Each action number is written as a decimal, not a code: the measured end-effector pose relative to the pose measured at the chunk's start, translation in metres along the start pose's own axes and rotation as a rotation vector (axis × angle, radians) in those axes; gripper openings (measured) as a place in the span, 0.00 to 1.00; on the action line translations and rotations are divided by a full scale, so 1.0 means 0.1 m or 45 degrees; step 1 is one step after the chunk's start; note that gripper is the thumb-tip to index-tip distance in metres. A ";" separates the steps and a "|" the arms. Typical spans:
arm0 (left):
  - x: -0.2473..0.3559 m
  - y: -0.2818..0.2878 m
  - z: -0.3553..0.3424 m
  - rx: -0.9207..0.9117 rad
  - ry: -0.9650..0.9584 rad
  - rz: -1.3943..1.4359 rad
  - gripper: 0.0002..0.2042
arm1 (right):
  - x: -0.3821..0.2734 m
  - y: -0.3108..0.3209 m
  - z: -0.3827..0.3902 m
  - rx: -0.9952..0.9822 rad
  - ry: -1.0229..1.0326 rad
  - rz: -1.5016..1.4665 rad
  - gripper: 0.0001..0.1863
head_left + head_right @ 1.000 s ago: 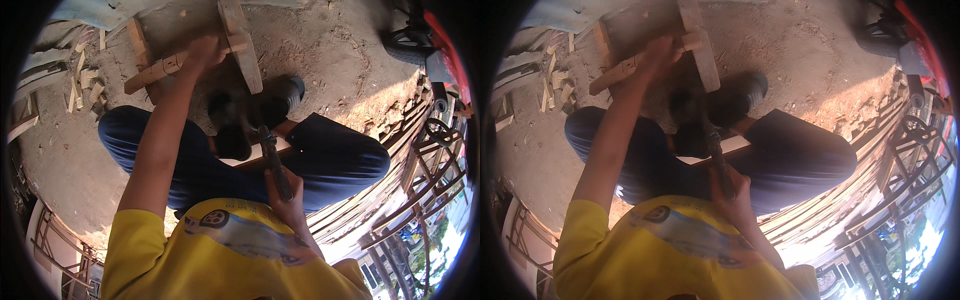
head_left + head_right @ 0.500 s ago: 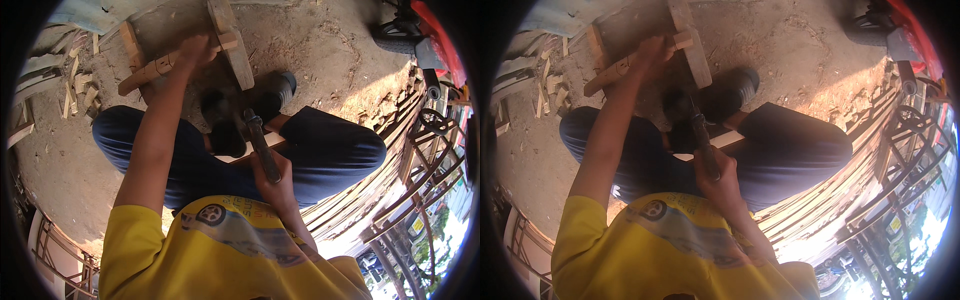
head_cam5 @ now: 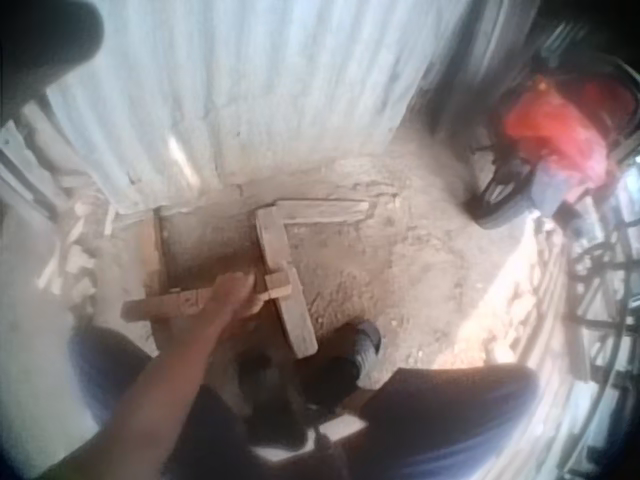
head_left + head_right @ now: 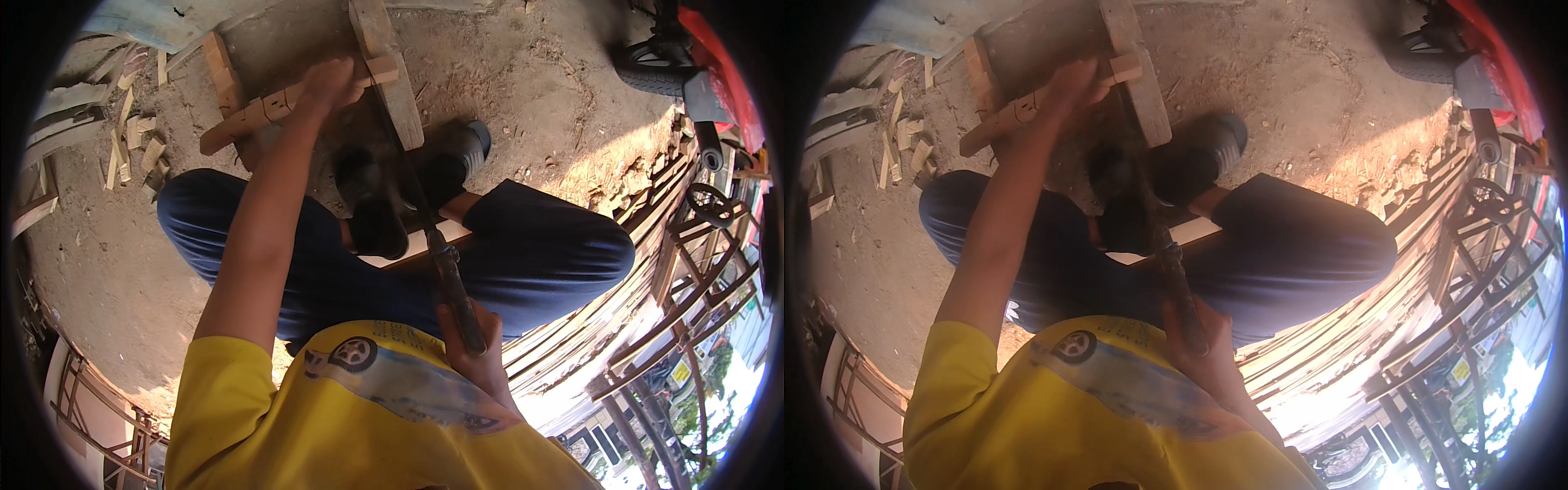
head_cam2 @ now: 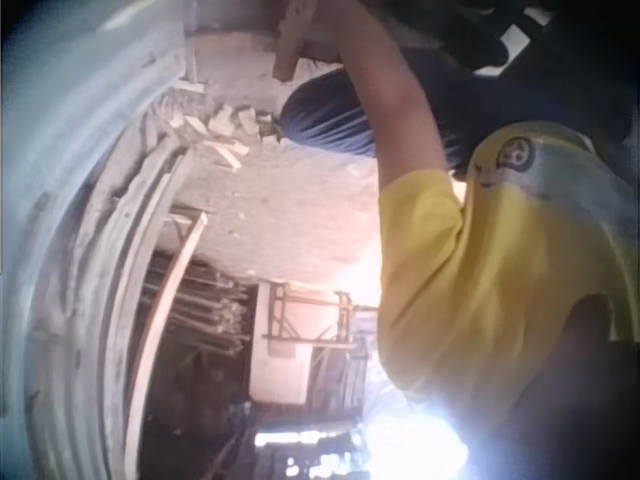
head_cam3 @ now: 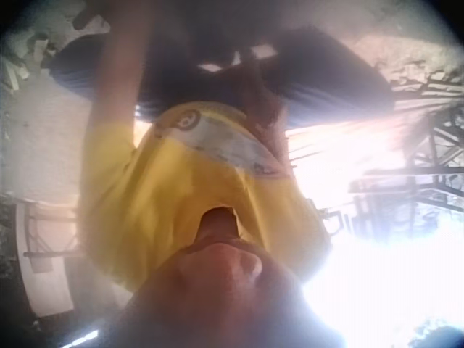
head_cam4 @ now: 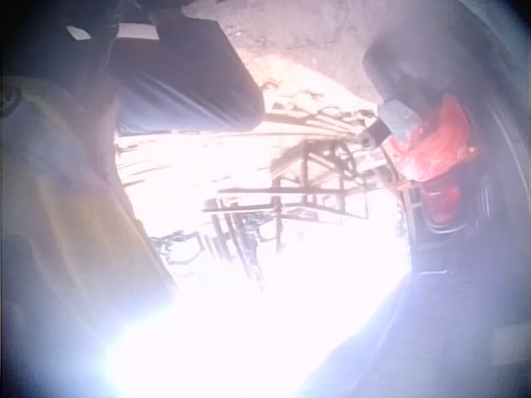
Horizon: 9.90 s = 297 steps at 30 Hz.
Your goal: The person sits on the ground and uses a hand saw to cut a small wooden plank that is held in place by a wooden frame. After cutting, the person lifts the plank to inspect the cut sections.
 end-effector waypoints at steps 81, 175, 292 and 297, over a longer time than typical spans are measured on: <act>0.12 0.19 -0.06 -0.311 0.573 0.240 0.25 | 0.45 -0.65 -1.63 0.093 0.416 -0.243 0.12; -0.43 -0.43 -0.37 -0.377 0.574 0.184 0.26 | 0.21 -0.15 -0.46 -0.050 0.188 -0.176 0.06; -0.11 -0.24 -0.19 -0.393 0.666 0.293 0.26 | 0.12 0.07 0.12 0.038 0.071 -0.091 0.06; -0.16 -0.27 -0.23 -0.432 0.603 0.328 0.26 | 0.18 -0.01 -0.17 -0.034 0.012 -0.127 0.05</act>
Point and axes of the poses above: each hand's wrist, its own z-axis away from the middle knuckle, its own y-axis out of the back of the hand, x = y × z, the point moved 3 cm from there along -z, towards the middle knuckle, and after that the axes turned 9 degrees about y, right-handed, at the moved point
